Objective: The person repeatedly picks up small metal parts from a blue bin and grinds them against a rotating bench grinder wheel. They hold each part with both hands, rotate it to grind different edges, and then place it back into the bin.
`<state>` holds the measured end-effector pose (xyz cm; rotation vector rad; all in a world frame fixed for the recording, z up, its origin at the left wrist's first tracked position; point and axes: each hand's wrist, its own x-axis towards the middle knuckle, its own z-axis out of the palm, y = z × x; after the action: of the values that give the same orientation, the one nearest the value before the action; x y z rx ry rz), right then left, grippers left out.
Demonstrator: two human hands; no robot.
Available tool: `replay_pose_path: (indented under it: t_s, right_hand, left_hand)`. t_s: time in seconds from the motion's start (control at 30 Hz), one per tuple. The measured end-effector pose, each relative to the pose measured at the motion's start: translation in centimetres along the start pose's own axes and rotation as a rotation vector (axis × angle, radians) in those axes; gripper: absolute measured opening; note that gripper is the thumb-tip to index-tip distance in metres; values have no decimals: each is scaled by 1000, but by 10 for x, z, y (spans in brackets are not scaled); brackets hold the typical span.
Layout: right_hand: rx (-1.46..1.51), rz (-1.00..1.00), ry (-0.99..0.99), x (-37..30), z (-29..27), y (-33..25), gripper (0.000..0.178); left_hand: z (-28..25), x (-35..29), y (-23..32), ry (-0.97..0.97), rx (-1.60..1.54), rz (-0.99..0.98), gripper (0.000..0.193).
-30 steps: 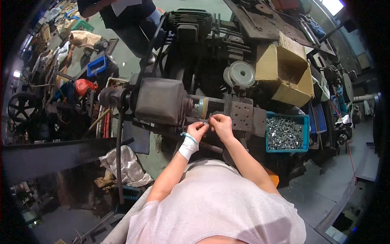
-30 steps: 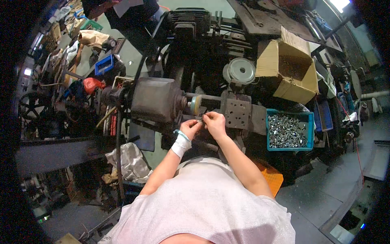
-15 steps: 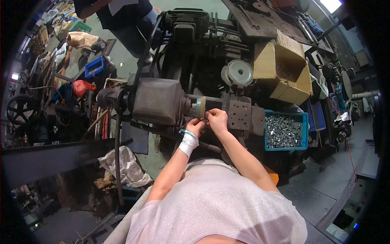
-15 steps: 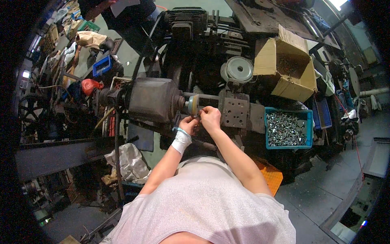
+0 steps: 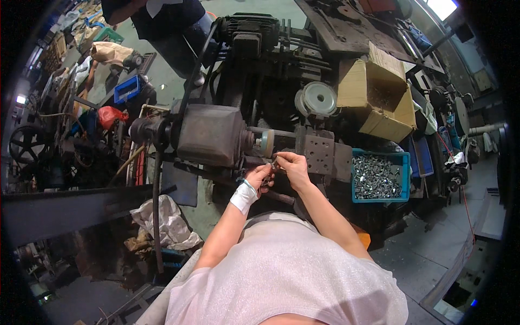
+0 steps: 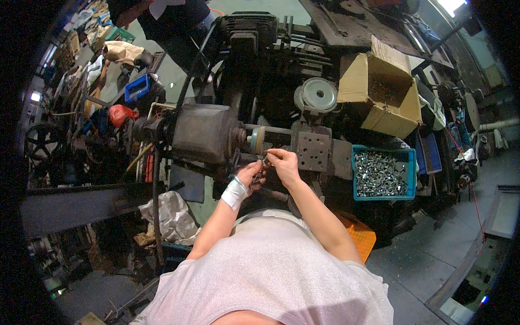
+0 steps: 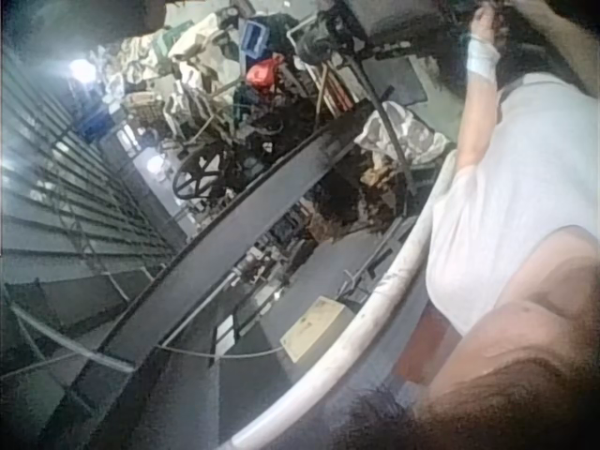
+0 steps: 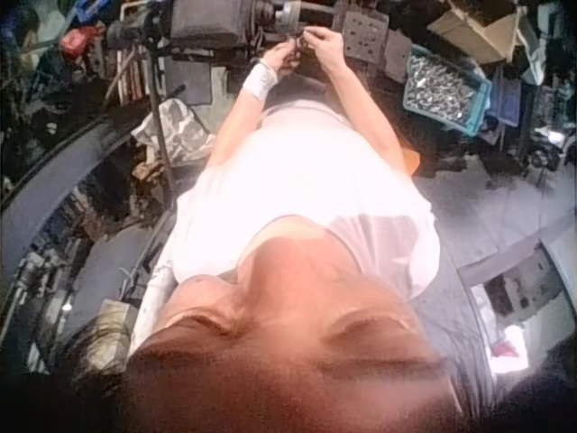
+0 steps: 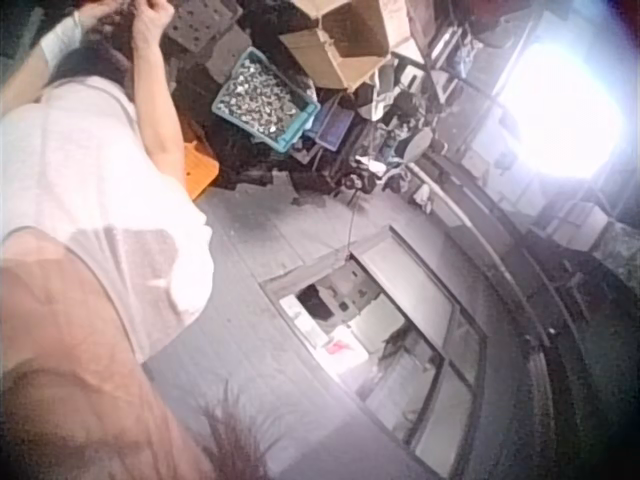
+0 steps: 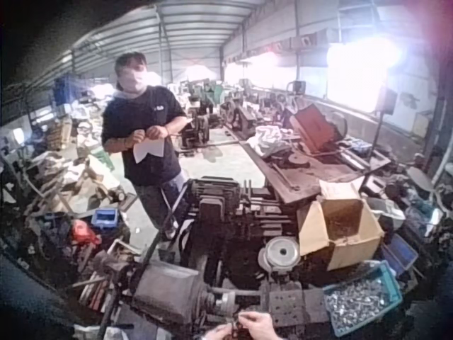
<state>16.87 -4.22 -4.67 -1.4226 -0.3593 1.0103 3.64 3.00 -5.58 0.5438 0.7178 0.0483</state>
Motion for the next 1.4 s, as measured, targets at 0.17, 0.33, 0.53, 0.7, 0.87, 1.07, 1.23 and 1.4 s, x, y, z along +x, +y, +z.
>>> replay_pose_path:
  t_s: [0.17, 0.33, 0.53, 0.7, 0.87, 1.07, 1.23, 1.4]
  right_hand:
    - [-100, 4, 54, -4, 2, -2, 18]
    - [-144, -24, 134, 7, 2, 13, 17]
    - [-185, -46, 174, 20, 5, 23, 15]
    - [-300, -89, 218, 21, 12, 20, 11]
    - [-324, -66, 256, 19, 16, 16, 14]
    - [-50, 19, 198, 10, 11, 9, 13]
    - [611, 305, -151, -13, -7, -32, 5]
    - [-297, -100, -199, -29, 14, -23, 15]
  left_hand:
    - [9, 1, -4, 241, 114, 74, 17]
    - [14, 4, -2, 339, 274, 155, 17]
    - [8, 19, -7, 323, 278, 308, 19]
    - [5, 23, -6, 356, 298, 306, 17]
    - [14, 17, 0, 341, 217, 296, 15]
    - [13, 6, 2, 309, 218, 153, 24]
    - [8, -3, 3, 165, -104, 67, 36]
    - [17, -6, 3, 264, -9, 123, 39]
